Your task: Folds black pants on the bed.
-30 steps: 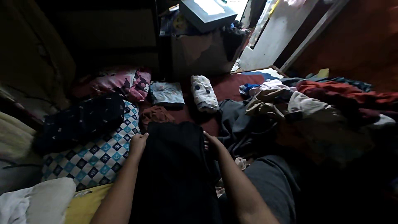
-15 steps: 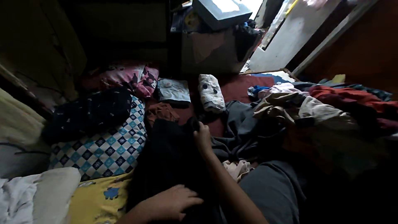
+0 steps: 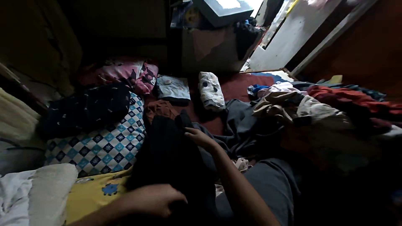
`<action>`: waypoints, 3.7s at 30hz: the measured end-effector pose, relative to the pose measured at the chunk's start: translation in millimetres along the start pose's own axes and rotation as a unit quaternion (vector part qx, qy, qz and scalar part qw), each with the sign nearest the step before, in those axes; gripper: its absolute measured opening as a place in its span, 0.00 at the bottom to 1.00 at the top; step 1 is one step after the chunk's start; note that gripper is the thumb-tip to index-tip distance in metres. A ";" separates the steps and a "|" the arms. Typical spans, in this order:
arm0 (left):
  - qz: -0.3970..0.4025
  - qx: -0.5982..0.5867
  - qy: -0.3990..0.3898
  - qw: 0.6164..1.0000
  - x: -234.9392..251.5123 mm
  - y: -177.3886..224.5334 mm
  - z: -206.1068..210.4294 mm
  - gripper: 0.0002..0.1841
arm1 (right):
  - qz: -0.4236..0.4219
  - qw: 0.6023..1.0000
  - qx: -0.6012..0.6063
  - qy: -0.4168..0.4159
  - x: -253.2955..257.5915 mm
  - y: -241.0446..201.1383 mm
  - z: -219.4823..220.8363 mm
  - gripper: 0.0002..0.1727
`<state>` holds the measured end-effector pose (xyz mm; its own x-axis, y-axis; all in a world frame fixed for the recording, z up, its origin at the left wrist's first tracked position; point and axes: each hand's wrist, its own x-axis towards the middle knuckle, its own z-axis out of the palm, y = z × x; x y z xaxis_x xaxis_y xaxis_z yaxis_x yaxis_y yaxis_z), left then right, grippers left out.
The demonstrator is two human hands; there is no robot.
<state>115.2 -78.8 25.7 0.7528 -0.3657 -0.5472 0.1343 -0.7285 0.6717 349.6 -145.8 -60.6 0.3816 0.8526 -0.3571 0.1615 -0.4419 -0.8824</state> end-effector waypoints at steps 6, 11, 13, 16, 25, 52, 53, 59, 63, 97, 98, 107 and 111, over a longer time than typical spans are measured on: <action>-0.061 -0.278 0.074 0.956 23.9 -35.9 -78.0 0.17 | -0.064 0.980 0.185 0.023 -11.8 26.6 3.0 0.32; -0.120 -0.251 0.106 0.955 46.9 -85.0 -95.3 0.18 | -0.077 0.975 0.205 0.033 -14.3 39.2 5.6 0.34; -0.096 -0.223 0.148 0.959 40.3 -85.5 -93.1 0.16 | -0.075 0.974 0.212 0.033 -15.0 40.8 6.0 0.33; -0.136 -0.133 0.168 0.967 22.0 -55.2 -74.7 0.29 | -0.081 0.973 0.216 0.026 -14.4 45.1 6.7 0.33; 0.013 -0.138 0.292 0.946 7.5 -31.4 -57.1 0.23 | -0.079 0.979 0.185 0.032 -15.7 45.8 8.5 0.34; -0.152 0.166 0.328 0.917 40.2 -42.0 -46.3 0.14 | -0.135 0.977 0.166 0.006 -20.8 49.1 6.7 0.29; -0.164 0.147 0.328 0.919 46.8 -53.0 -45.1 0.15 | -0.150 0.976 0.158 -0.010 -20.9 52.1 4.5 0.29; -0.088 0.177 0.506 0.840 62.5 -92.9 -10.2 0.10 | -0.130 0.981 0.120 -0.076 -31.6 43.5 -6.1 0.13; 0.140 0.345 0.562 0.739 63.6 -113.1 20.4 0.11 | -0.083 0.990 0.114 -0.031 -29.2 39.8 -1.2 0.07; -0.100 0.169 -0.019 0.980 -9.3 16.1 -15.1 0.26 | -0.391 0.852 -0.346 0.034 -125.4 103.8 41.5 0.31; -0.104 0.158 -0.038 0.981 -11.4 18.1 -20.4 0.26 | -0.391 0.854 -0.339 0.044 -126.5 103.0 43.7 0.29; -0.005 0.196 0.002 0.981 -20.3 10.6 -1.2 0.21 | 0.000 0.937 0.277 0.213 -83.1 74.2 17.4 0.41; 0.050 0.223 0.083 0.970 -25.1 6.1 14.3 0.19 | -0.030 0.964 0.146 0.222 -55.5 24.7 31.4 0.38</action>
<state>87.9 -82.4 36.4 0.8463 -0.3758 -0.3775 -0.2084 -0.8858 0.4147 303.8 -195.2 -72.2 0.7420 0.6418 -0.1935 -0.0429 -0.2426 -0.9692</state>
